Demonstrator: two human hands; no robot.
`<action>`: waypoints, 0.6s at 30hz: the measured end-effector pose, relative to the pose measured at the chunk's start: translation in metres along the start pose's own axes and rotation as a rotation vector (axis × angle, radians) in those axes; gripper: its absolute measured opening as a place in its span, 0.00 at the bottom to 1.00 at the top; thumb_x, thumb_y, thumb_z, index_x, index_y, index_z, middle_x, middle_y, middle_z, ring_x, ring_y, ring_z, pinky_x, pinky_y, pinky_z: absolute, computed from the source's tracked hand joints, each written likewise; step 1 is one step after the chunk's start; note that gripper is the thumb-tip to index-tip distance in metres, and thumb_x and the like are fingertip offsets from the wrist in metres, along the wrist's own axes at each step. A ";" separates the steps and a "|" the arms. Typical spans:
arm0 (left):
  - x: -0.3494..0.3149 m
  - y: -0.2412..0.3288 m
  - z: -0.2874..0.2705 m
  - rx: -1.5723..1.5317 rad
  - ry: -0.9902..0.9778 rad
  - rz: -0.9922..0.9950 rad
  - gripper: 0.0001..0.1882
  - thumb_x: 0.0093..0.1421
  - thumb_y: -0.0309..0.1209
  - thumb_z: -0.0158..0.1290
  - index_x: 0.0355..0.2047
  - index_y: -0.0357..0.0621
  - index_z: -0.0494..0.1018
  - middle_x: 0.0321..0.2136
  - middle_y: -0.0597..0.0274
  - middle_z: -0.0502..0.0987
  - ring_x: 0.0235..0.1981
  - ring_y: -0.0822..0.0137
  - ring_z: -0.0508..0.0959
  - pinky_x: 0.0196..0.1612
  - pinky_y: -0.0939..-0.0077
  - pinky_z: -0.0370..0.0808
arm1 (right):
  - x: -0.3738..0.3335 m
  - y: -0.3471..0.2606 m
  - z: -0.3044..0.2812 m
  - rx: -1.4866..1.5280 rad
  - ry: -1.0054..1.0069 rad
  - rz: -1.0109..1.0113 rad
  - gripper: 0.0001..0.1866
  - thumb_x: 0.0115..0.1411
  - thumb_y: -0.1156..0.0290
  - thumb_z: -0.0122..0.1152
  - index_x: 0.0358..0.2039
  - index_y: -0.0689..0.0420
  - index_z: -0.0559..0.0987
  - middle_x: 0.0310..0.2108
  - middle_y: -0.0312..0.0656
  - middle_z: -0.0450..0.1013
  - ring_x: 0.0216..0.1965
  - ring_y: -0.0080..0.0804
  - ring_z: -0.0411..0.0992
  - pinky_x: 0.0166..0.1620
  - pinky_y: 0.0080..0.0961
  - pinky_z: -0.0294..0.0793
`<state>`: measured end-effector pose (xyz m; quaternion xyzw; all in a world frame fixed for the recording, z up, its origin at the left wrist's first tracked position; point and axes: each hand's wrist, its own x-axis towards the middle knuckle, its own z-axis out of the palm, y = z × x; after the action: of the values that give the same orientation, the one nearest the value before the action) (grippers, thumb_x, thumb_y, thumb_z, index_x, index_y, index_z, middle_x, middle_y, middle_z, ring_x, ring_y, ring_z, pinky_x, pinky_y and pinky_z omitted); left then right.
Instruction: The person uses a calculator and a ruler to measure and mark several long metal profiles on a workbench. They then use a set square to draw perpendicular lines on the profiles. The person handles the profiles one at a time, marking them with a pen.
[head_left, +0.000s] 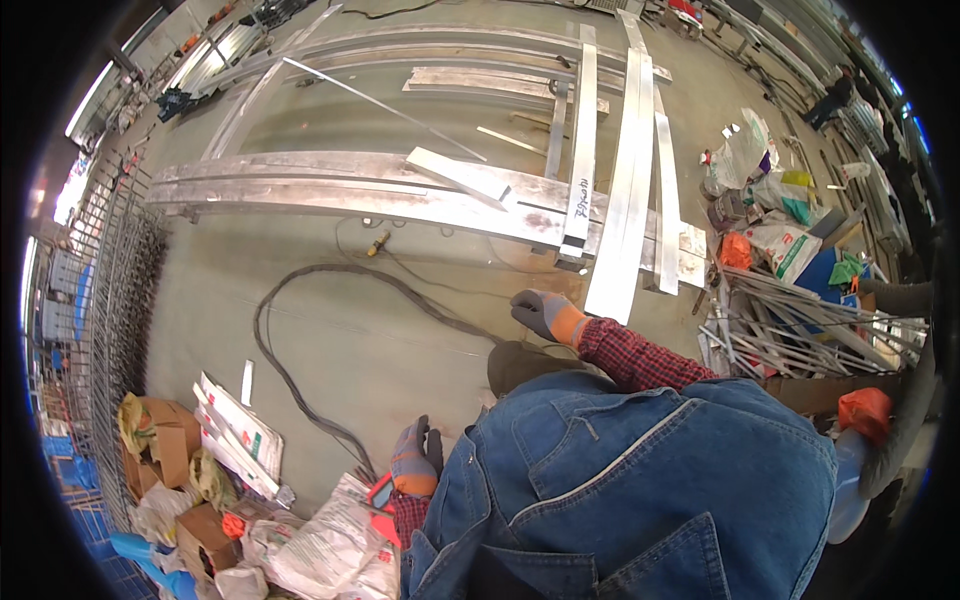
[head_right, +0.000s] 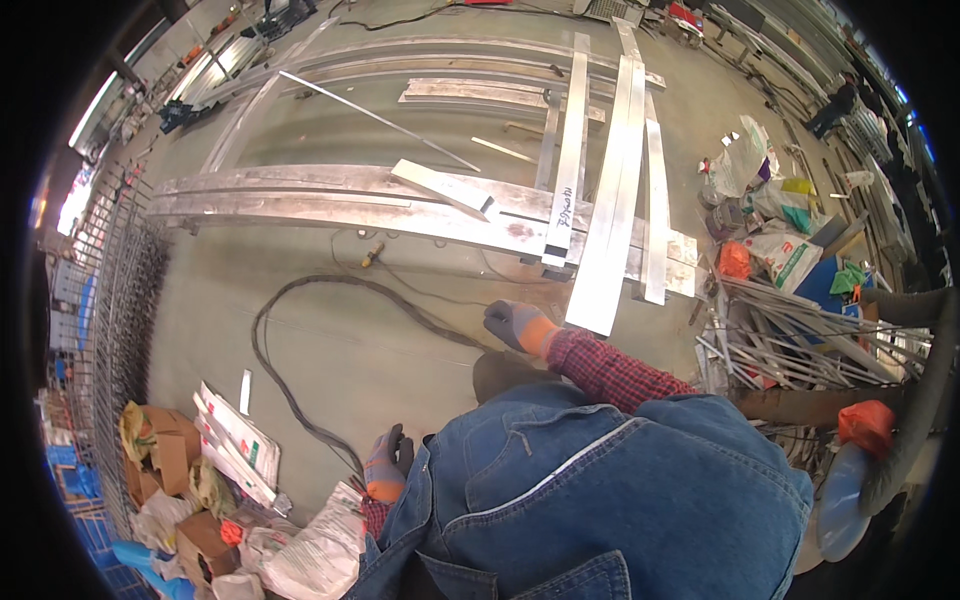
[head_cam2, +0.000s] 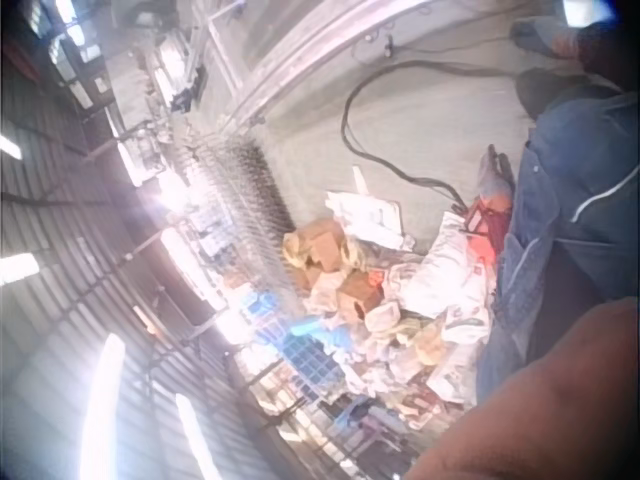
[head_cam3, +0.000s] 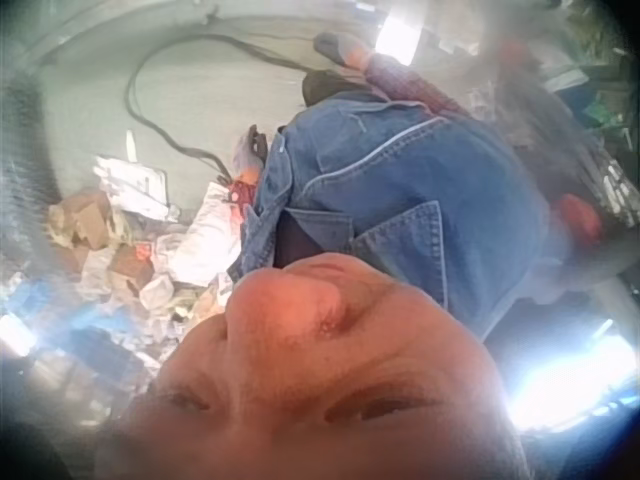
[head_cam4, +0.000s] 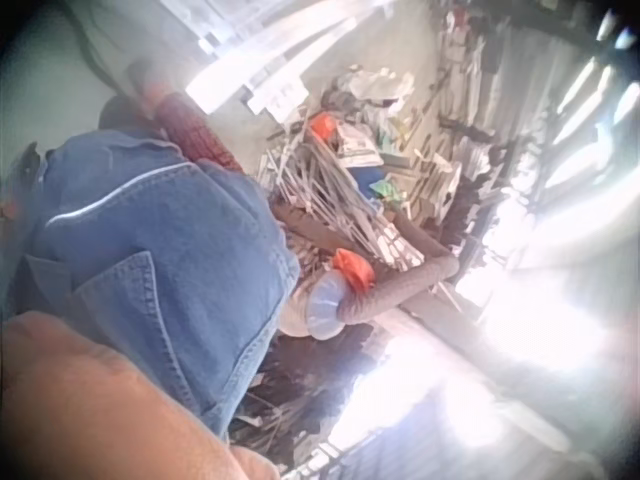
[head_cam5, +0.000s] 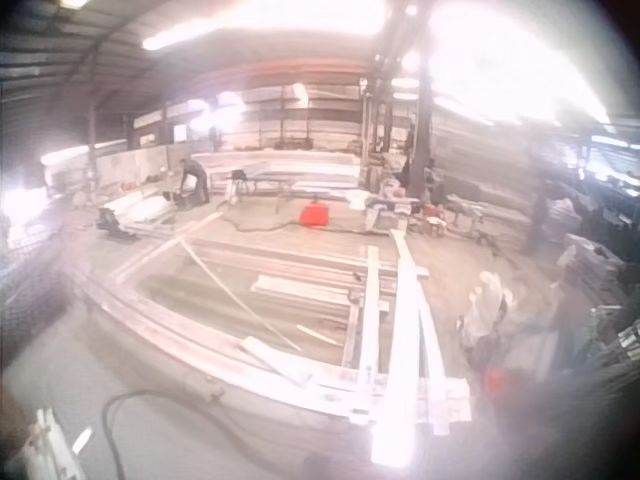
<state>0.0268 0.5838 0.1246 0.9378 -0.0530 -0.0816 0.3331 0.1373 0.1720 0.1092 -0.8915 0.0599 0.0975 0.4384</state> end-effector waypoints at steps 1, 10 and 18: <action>0.015 0.001 -0.003 -0.022 -0.001 0.023 0.19 0.70 0.34 0.63 0.58 0.43 0.82 0.48 0.46 0.86 0.47 0.49 0.88 0.50 0.55 0.85 | 0.007 -0.002 0.002 -0.006 0.007 0.028 0.25 0.72 0.50 0.62 0.58 0.55 0.84 0.50 0.54 0.85 0.52 0.53 0.84 0.57 0.43 0.81; 0.133 -0.003 -0.045 0.020 -0.167 0.138 0.20 0.72 0.39 0.63 0.60 0.45 0.82 0.47 0.47 0.87 0.49 0.48 0.88 0.52 0.55 0.84 | 0.107 -0.001 -0.013 -0.110 0.265 0.182 0.40 0.67 0.44 0.70 0.70 0.58 0.74 0.67 0.56 0.74 0.67 0.57 0.74 0.69 0.44 0.74; 0.263 -0.010 -0.087 0.049 -0.118 0.165 0.19 0.73 0.37 0.63 0.60 0.46 0.82 0.46 0.46 0.87 0.47 0.52 0.89 0.49 0.60 0.85 | 0.255 -0.025 -0.032 -0.348 0.273 0.321 0.60 0.59 0.41 0.76 0.82 0.56 0.57 0.83 0.52 0.51 0.81 0.57 0.53 0.78 0.54 0.60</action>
<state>0.3018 0.6047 0.1539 0.9317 -0.1518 -0.1077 0.3119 0.3939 0.1567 0.0904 -0.9373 0.2414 0.0537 0.2455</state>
